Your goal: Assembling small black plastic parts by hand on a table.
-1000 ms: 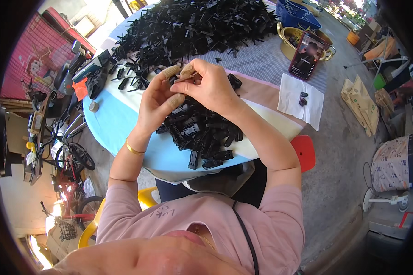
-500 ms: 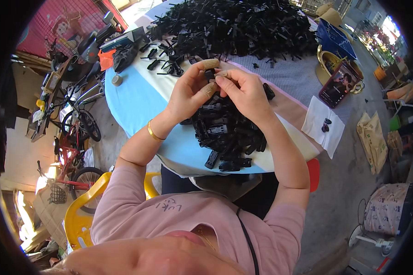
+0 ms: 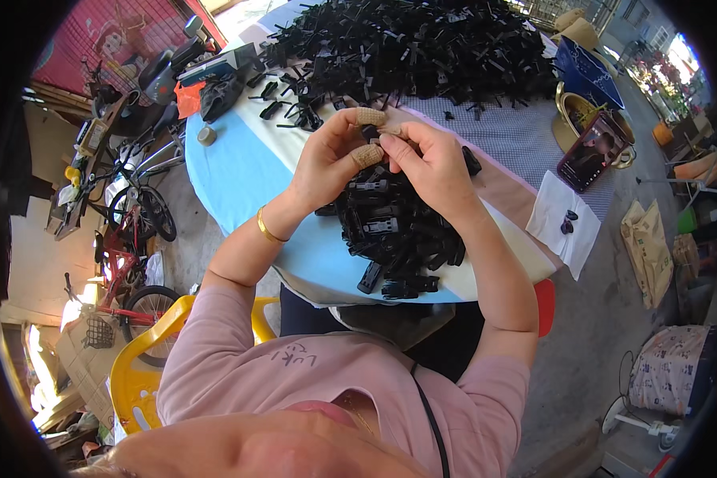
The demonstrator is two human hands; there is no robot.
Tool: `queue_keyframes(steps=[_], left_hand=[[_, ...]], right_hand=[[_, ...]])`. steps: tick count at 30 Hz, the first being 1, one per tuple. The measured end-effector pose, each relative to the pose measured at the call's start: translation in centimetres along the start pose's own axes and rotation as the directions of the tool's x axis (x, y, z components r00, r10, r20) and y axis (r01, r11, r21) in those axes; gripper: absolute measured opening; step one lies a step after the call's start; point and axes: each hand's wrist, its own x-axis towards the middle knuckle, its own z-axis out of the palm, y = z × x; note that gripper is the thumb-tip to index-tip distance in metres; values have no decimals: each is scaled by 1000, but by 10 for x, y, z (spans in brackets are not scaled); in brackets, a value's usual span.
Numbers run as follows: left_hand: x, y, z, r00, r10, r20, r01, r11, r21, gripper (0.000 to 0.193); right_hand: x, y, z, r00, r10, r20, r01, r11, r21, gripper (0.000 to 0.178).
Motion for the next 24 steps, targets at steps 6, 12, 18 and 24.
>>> queue_keyframes(steps=[6,12,18,24], left_hand=[[1,-2,1,1000,7,-13,-6,998,67,34],[-10,-9,5,954,279,-108,-222,903,368,25],[1,5,5,954,298,35,-267,791,551,38],[22,-5,-35,996,80,-26,-52,826,561,37]], right_hand=[[-2,3,-1,999,53,-6,-53,998,16,12],[-2,-5,6,995,97,9,-98,991,88,12],[2,-2,-11,994,-108,-8,106,989,-99,13],[5,9,-30,989,-4,-149,12,998,55,12]])
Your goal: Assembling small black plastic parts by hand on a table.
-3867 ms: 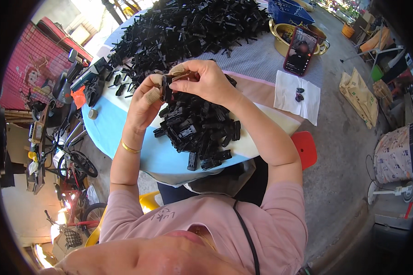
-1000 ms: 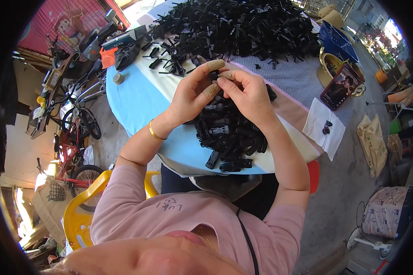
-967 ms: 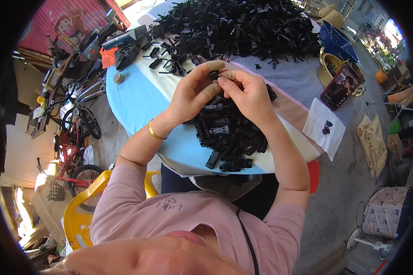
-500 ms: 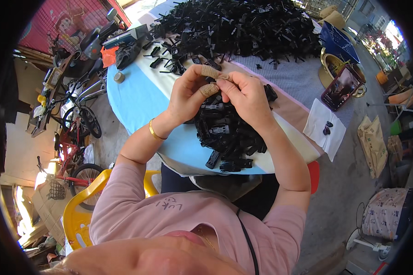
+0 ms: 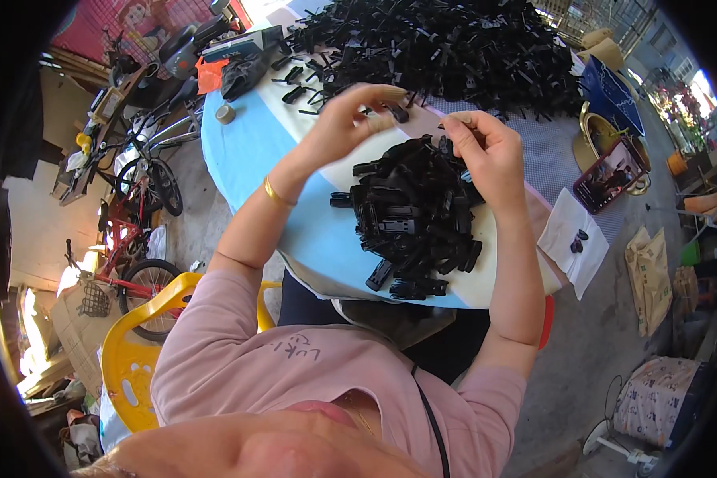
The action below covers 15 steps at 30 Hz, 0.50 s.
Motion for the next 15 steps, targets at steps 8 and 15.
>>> queue_keyframes(steps=[8,15], left_hand=[[11,-76,5,995,-81,-60,95,553,828,15],[5,-55,13,984,139,-110,-33,752,658,32]], right_hand=[[-1,10,13,990,-138,25,140,947,-290,13],[6,23,12,975,-211,-75,176,929,-326,18]])
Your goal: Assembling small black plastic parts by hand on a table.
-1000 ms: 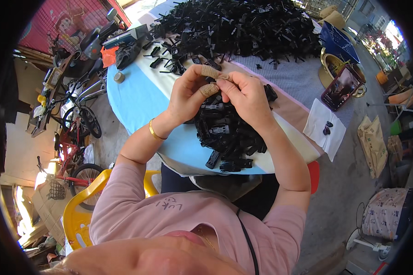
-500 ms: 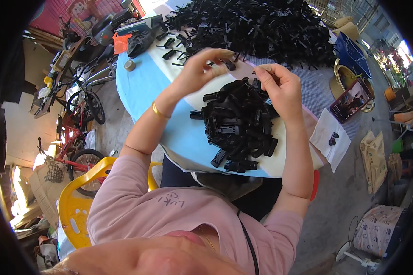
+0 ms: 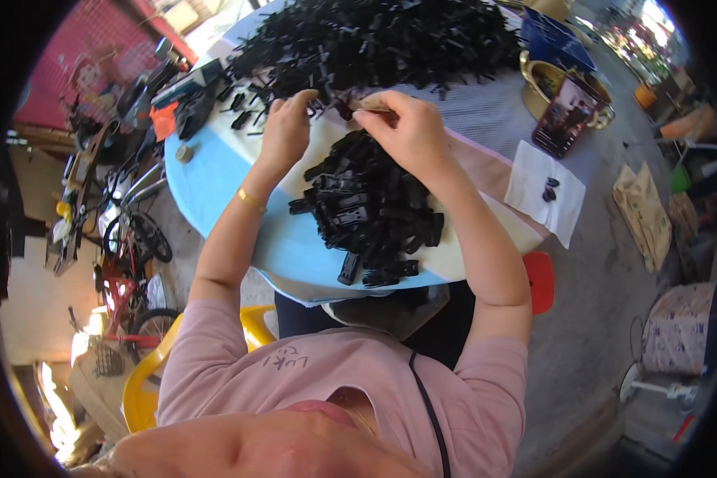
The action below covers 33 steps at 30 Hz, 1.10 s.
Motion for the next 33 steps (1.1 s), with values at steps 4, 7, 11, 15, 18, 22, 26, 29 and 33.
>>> queue_keyframes(steps=[4,7,11,15,18,22,26,29,33], left_hand=[[6,43,-23,988,62,-140,-95,967,-238,32],[5,57,-29,943,264,-203,-314,906,-282,33],[-1,61,-38,932,281,-229,-352,852,-388,37],[-9,63,-38,996,-81,-48,0,505,-863,50],[-5,53,-40,991,-59,121,134,507,-851,79],[-4,49,-47,988,10,154,110,658,-745,83],[-3,57,-58,960,21,278,175,729,-661,72],[-4,61,-56,970,26,242,144,739,-658,67],[-7,62,-54,942,-12,336,272,614,-741,55]], right_hand=[[2,0,-1,997,51,-66,-51,999,5,23],[2,-2,-3,995,96,30,-99,991,92,25],[3,-11,-10,987,86,133,-102,988,112,19],[1,-12,-6,999,18,49,-29,969,245,15],[0,-16,-6,970,-243,25,244,954,-173,8],[-9,-23,3,869,-436,235,495,759,-423,13],[-16,-30,5,864,-389,319,500,728,-468,15],[-16,-29,6,861,-379,339,505,712,-487,17],[-10,-35,-1,921,-320,223,383,849,-364,11]])
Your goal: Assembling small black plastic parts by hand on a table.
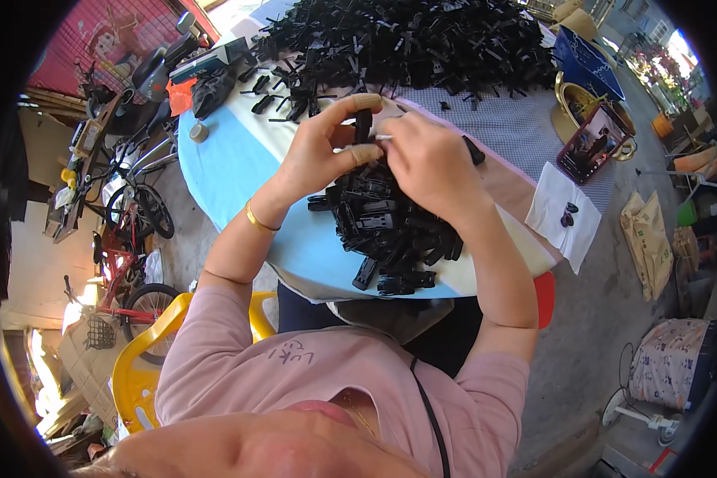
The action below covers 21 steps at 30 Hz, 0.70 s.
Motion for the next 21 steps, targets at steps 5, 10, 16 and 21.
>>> queue_keyframes(steps=[5,10,16,21], left_hand=[[4,-10,3,999,6,-44,-28,852,-523,37],[1,-10,10,997,46,-69,-75,860,-504,37],[-2,-1,13,995,47,-91,-86,867,-491,30],[-4,0,13,985,99,-142,-151,891,-429,27]], right_hand=[[0,10,2,940,339,-44,-257,785,564,13],[-1,2,10,907,393,154,-376,589,715,15],[0,0,10,865,420,275,-473,498,727,15],[-1,-6,10,885,404,230,-433,535,726,14]])
